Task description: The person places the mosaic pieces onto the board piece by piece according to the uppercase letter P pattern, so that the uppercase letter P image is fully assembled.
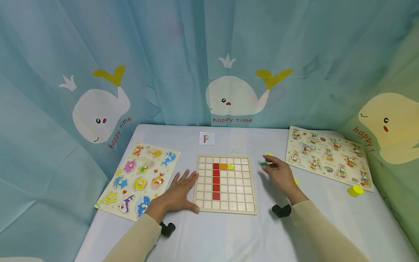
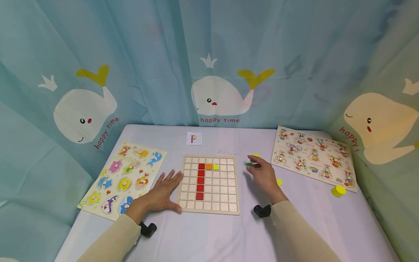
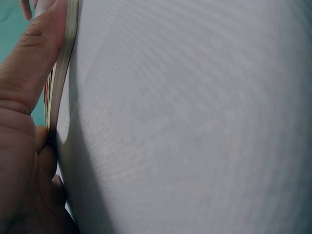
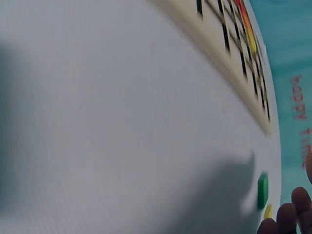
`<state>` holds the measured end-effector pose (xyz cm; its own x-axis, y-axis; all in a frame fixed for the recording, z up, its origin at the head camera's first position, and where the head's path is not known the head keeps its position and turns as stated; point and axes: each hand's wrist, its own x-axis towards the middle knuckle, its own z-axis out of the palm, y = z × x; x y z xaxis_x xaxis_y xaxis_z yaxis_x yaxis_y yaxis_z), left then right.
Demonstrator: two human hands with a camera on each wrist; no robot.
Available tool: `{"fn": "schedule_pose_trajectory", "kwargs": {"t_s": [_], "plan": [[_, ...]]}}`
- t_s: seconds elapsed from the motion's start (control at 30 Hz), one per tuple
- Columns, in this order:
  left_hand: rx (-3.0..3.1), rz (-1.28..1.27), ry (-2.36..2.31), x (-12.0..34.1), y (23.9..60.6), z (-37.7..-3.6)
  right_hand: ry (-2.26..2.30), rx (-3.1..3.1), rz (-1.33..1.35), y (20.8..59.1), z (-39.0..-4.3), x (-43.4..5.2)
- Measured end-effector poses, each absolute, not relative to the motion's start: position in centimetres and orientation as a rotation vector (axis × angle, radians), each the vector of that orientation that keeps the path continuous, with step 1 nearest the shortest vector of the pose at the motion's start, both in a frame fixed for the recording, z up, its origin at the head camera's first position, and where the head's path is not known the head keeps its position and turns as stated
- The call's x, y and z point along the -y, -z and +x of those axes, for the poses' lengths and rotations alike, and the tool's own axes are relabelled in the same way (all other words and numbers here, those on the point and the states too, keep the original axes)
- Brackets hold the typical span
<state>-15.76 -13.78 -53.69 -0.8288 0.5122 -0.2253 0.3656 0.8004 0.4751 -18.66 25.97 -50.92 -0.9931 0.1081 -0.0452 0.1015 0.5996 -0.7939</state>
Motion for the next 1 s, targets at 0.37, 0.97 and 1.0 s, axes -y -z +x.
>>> {"fn": "schedule_pose_trajectory", "kwargs": {"t_s": [0.37,0.97,1.0], "plan": [[-2.653,0.690,-0.604,13.8,53.6,-15.8,-1.309,2.965,-0.273,51.1,-19.3,-27.2],[-2.648,0.669,-0.597,13.7,53.6,-15.6,-1.123,3.025,-0.268,52.2,-19.6,-27.0],[-2.649,0.667,-0.595,13.7,53.6,-15.6,-1.119,3.026,-0.270,52.3,-19.7,-27.0]]}}
